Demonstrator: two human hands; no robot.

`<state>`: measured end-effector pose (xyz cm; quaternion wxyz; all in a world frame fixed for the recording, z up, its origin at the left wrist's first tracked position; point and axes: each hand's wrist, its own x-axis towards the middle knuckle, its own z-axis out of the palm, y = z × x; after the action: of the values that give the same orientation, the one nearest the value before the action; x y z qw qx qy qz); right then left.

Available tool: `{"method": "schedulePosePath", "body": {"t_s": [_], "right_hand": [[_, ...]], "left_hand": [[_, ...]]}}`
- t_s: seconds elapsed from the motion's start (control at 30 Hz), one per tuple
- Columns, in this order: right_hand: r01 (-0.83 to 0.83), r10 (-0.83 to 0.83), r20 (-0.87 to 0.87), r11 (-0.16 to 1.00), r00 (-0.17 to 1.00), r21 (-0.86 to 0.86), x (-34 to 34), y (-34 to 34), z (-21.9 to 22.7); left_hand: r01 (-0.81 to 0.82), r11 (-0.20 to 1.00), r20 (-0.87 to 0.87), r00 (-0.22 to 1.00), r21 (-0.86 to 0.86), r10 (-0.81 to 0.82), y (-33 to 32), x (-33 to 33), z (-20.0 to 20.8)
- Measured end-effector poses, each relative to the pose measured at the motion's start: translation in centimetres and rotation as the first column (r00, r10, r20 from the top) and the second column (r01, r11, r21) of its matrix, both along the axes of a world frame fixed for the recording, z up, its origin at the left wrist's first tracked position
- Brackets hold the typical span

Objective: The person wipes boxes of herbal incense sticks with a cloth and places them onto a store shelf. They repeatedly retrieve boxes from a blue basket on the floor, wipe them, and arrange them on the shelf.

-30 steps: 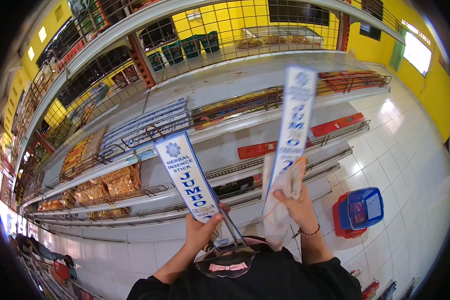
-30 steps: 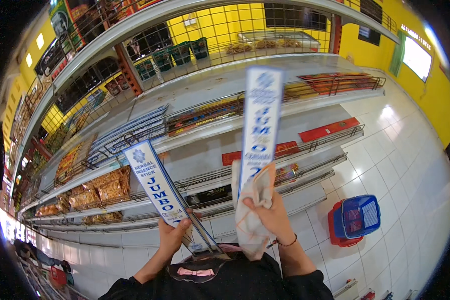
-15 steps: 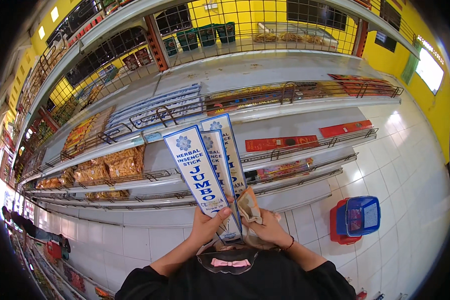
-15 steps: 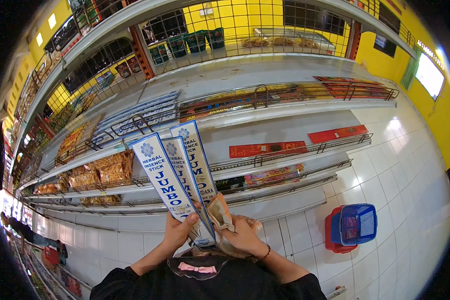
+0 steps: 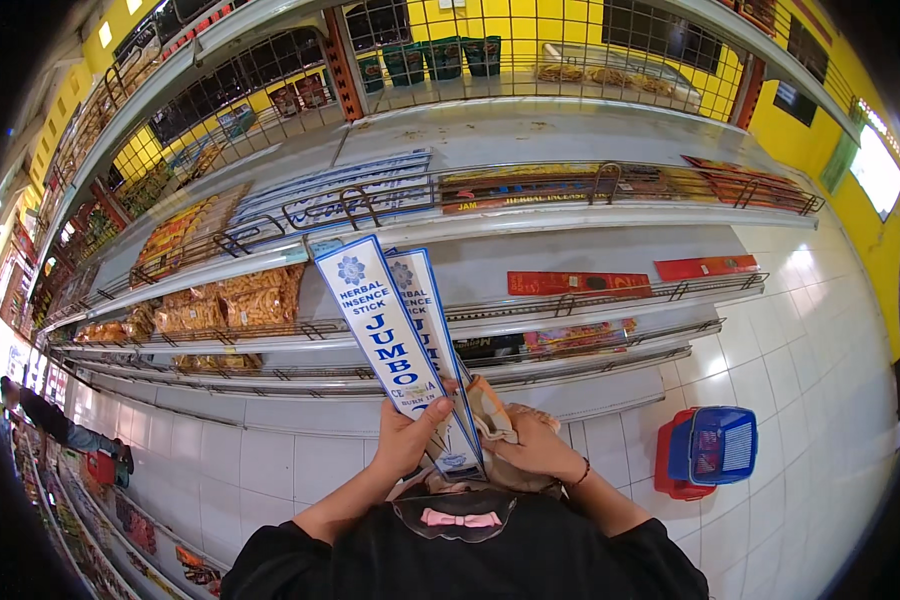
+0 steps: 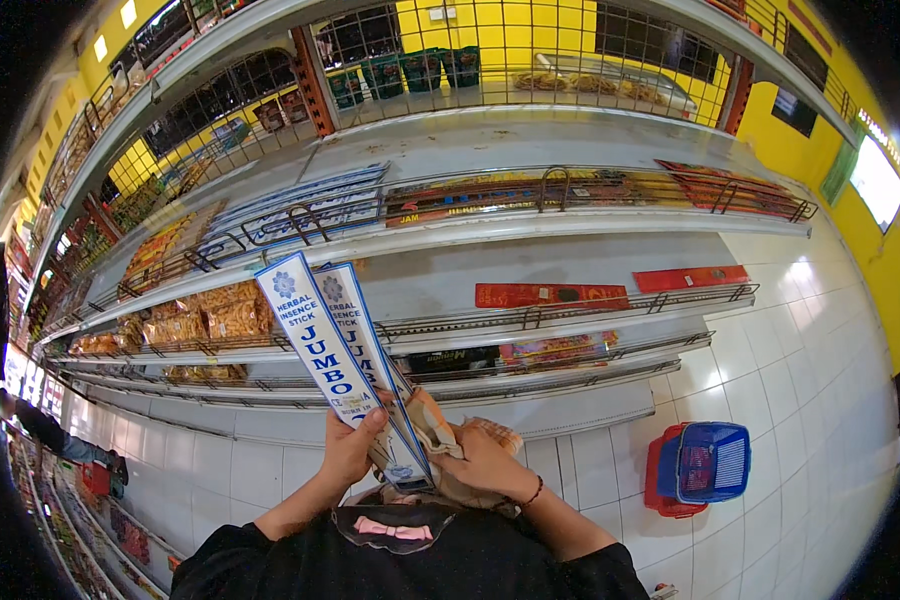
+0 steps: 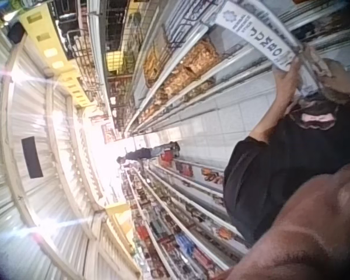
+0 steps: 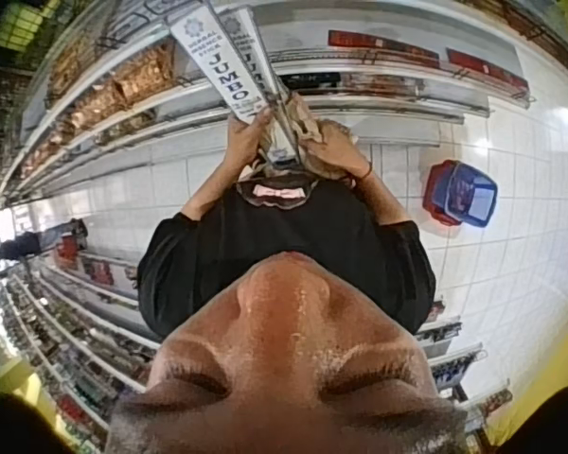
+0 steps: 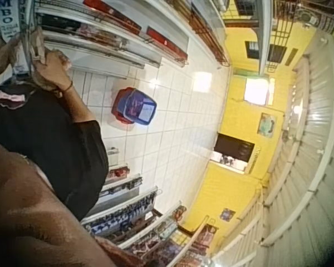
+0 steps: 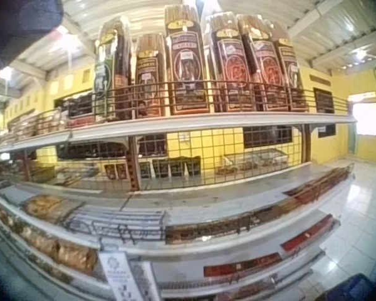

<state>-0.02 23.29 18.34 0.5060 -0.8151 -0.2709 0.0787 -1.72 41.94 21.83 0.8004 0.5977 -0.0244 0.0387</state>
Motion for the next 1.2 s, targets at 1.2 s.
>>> {"method": "schedulePosePath", "body": {"t_s": [1.2], "right_hand": [[0.165, -0.002, -0.240, 0.732, 0.971, 0.661, 2.8, -0.6, 11.3]], "left_hand": [[0.175, 0.839, 0.110, 0.957, 0.515, -0.267, -0.4, -0.4, 3.1]]}}
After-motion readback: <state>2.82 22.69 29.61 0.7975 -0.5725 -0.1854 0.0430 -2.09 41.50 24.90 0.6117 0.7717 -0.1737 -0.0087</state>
